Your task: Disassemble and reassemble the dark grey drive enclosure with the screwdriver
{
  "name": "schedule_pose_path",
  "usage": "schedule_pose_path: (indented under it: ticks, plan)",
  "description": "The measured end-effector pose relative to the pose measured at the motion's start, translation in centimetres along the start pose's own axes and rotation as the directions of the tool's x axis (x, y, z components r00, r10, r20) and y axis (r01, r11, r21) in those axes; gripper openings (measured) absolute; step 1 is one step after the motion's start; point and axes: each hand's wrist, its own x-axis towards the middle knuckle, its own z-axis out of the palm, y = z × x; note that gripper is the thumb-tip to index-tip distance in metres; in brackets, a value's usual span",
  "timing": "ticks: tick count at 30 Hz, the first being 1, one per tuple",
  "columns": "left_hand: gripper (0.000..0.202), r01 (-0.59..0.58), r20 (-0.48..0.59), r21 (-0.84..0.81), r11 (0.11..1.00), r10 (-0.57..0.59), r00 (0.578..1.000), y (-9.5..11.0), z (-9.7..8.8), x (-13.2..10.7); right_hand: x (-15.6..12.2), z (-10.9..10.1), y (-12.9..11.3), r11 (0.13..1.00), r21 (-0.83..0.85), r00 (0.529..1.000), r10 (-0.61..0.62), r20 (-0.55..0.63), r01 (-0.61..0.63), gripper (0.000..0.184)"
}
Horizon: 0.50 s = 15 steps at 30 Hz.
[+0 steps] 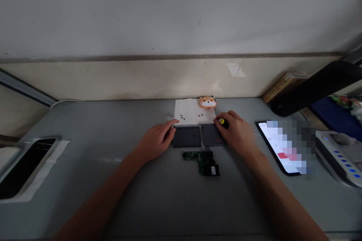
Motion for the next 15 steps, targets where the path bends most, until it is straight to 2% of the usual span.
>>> schedule_pose_path:
  ticks: [10,15]
  plan:
    - [0.041,0.006,0.018,-0.012,1.000,-0.006,1.000,0.18,-0.14,0.00,0.01,-0.13,-0.03,1.000,0.010,1.000,0.013,0.020,-0.013,0.019]
    - [0.040,-0.005,-0.005,-0.007,1.000,0.005,1.000,0.12,-0.07,0.02,0.10,-0.36,-0.07,0.999,-0.019,0.999,0.028,0.046,-0.027,0.019]
